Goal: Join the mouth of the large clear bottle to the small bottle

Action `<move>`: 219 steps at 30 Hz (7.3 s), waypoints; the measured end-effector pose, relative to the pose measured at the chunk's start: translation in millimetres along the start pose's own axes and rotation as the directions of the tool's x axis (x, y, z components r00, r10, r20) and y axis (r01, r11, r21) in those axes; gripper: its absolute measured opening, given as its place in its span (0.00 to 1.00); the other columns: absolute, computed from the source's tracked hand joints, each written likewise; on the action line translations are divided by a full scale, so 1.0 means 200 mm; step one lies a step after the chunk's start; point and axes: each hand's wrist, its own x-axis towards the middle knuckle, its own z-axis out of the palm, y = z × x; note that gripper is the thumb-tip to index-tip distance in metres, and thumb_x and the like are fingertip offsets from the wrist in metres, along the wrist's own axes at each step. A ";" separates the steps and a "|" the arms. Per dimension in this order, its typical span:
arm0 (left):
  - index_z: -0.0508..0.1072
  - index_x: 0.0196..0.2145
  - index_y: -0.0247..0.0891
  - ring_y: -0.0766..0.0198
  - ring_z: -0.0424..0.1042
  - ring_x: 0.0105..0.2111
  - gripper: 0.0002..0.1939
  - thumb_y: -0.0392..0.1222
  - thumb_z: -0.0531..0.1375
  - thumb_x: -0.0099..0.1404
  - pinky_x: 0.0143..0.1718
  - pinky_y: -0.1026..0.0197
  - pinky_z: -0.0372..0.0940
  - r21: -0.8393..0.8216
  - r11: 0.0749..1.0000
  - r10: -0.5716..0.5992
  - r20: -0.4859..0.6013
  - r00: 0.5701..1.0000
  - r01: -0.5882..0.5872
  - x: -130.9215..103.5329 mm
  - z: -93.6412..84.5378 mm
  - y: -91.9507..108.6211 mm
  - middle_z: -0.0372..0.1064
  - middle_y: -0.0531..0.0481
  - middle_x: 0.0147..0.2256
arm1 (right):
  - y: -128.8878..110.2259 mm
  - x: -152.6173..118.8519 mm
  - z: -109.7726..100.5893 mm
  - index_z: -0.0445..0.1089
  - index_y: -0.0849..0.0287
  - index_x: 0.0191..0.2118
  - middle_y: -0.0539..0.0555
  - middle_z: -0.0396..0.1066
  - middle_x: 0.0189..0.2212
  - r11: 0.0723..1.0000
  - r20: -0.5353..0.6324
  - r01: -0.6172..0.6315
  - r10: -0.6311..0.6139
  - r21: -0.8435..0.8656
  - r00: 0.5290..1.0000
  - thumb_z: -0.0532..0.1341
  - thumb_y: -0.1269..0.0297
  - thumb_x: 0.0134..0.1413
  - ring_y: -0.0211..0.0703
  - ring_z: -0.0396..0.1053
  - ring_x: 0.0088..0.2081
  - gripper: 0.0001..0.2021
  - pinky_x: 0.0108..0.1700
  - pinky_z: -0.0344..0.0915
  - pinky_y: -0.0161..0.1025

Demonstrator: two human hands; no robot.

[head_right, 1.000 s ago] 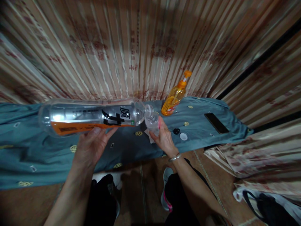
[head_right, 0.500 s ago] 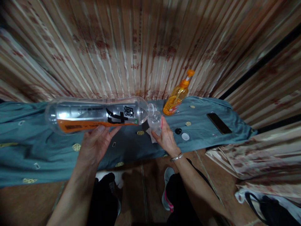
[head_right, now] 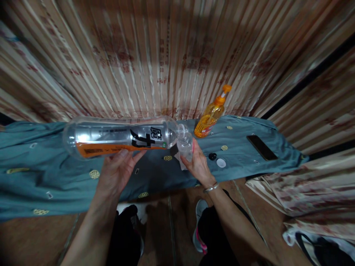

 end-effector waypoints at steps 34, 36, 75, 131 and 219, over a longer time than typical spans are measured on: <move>0.80 0.34 0.46 0.53 0.84 0.40 0.17 0.41 0.80 0.48 0.50 0.44 0.80 0.003 1.000 0.018 -0.007 1.000 -0.018 0.00 0.00 0.01 0.82 0.55 0.32 | 0.00 0.01 -0.02 0.50 0.61 0.76 0.69 0.67 0.70 1.000 0.027 0.010 -0.010 0.011 1.000 0.67 0.49 0.60 0.62 0.69 0.69 0.45 0.68 0.70 0.60; 0.79 0.32 0.45 0.52 0.84 0.41 0.17 0.41 0.80 0.48 0.52 0.42 0.79 -0.009 1.000 0.014 -0.005 1.000 -0.014 0.01 0.00 0.01 0.81 0.55 0.30 | 0.00 0.01 -0.02 0.49 0.61 0.76 0.68 0.67 0.70 1.000 0.037 0.002 -0.003 0.015 0.999 0.67 0.49 0.59 0.61 0.69 0.69 0.46 0.68 0.69 0.59; 0.81 0.45 0.51 0.46 0.83 0.47 0.25 0.43 0.80 0.49 0.54 0.36 0.78 0.028 1.000 0.008 0.020 1.000 -0.008 0.01 -0.01 0.01 0.84 0.51 0.40 | 0.02 0.00 0.00 0.49 0.60 0.76 0.68 0.69 0.68 0.999 0.006 0.039 -0.039 -0.020 0.999 0.66 0.46 0.61 0.61 0.70 0.68 0.45 0.67 0.71 0.58; 0.82 0.46 0.43 0.45 0.85 0.42 0.29 0.48 0.81 0.46 0.50 0.39 0.80 0.071 0.996 -0.050 -0.057 0.997 0.054 0.00 0.00 0.02 0.85 0.46 0.39 | -0.01 -0.01 0.01 0.50 0.59 0.76 0.68 0.68 0.68 0.999 -0.010 0.042 -0.042 0.000 0.999 0.65 0.49 0.65 0.62 0.70 0.68 0.42 0.66 0.71 0.62; 0.82 0.45 0.42 0.43 0.84 0.47 0.27 0.43 0.81 0.46 0.53 0.40 0.79 0.059 0.998 -0.003 -0.114 0.993 0.009 0.01 0.01 0.02 0.85 0.45 0.39 | 0.01 -0.02 0.01 0.42 0.60 0.78 0.70 0.66 0.70 0.995 0.018 0.079 -0.078 -0.059 0.997 0.65 0.50 0.65 0.63 0.69 0.68 0.46 0.65 0.73 0.60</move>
